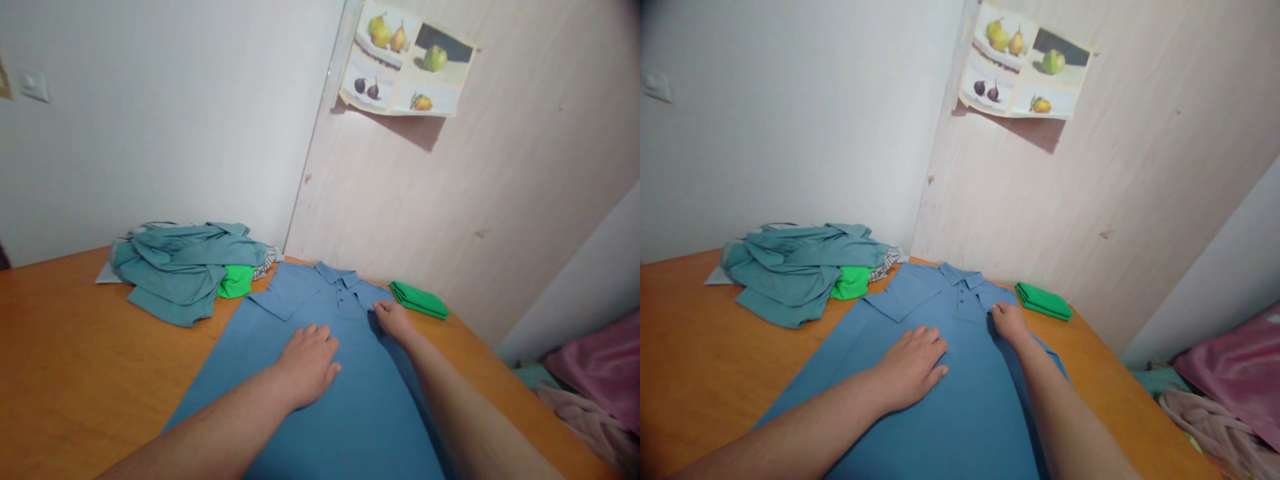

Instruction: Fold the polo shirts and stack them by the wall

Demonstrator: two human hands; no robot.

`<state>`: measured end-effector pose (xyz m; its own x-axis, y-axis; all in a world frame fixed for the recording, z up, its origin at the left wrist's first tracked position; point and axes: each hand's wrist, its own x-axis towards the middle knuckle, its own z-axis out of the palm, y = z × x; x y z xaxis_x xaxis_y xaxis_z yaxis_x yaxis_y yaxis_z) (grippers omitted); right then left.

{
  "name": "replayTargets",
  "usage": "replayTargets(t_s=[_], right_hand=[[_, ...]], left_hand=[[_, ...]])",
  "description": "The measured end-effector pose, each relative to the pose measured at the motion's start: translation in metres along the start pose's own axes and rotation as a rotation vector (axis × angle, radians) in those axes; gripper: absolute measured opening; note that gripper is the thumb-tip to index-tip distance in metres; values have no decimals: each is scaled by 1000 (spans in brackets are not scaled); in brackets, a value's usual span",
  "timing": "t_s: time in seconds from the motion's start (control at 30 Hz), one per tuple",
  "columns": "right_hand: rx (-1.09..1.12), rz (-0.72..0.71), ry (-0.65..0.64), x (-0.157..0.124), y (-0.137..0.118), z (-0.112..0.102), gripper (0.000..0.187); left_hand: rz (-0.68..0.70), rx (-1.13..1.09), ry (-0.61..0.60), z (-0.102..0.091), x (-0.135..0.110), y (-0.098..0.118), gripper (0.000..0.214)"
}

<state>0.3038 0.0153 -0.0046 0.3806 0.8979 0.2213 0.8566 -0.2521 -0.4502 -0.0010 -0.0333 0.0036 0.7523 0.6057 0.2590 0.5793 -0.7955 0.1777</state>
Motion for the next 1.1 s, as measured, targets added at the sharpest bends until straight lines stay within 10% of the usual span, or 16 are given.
replayTargets(t_s=[0.6, 1.1], right_hand=[[421, 204, -96, 35, -11, 7, 18], [-40, -104, 17, 55, -1, 28, 29]], left_hand=[[-8, -15, 10, 4, 0, 0, 26], [-8, -16, 23, 5, 0, 1, 27]])
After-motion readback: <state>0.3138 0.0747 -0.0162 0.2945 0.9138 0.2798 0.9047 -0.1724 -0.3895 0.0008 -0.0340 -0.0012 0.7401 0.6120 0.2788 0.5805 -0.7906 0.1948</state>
